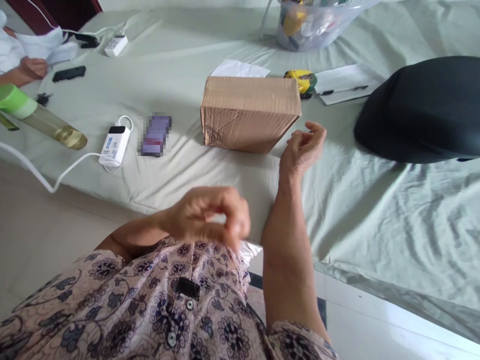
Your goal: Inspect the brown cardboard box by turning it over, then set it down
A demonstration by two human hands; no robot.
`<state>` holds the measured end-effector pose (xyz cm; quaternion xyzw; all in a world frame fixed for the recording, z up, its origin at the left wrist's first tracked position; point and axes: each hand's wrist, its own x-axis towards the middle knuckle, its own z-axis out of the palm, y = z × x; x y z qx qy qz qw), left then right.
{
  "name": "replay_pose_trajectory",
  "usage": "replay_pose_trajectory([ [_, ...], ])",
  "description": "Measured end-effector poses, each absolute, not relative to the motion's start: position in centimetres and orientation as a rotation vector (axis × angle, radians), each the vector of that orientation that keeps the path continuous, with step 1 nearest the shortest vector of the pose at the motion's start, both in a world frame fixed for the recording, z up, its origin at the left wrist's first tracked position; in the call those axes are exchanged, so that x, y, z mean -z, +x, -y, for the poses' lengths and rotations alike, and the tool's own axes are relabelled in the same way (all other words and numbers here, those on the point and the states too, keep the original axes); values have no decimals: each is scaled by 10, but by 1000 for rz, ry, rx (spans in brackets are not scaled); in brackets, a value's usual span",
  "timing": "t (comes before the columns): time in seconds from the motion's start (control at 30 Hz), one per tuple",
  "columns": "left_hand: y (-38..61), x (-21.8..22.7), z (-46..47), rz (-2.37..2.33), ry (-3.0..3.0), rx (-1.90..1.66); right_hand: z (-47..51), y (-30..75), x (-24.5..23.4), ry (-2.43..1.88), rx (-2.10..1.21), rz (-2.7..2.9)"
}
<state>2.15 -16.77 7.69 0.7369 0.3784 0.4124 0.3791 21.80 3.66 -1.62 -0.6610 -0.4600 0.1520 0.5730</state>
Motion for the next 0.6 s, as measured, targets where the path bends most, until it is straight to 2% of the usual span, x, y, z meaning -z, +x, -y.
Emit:
replay_pose_trajectory([
  [0.03, 13, -74, 156, -824, 1783, -978, -36, 218, 15, -1548, -361, 1078],
  [0.1, -10, -64, 138, -915, 1627, -1028, -35, 217, 13, -1541, -362, 1074],
  [0.2, -59, -44, 122, -1464, 1539, -1345, -36, 216, 11, -1524, -361, 1062],
  [0.3, -105, -27, 109, -2123, 1462, -1430, -37, 216, 12, -1479, -377, 1045],
  [0.43, -137, -14, 94, -2547, 1430, -1026, -38, 216, 13, -1452, -402, 1032],
  [0.6, -140, -1, 83, -2592, 1464, -816, -38, 215, 14, -1478, -411, 1033],
])
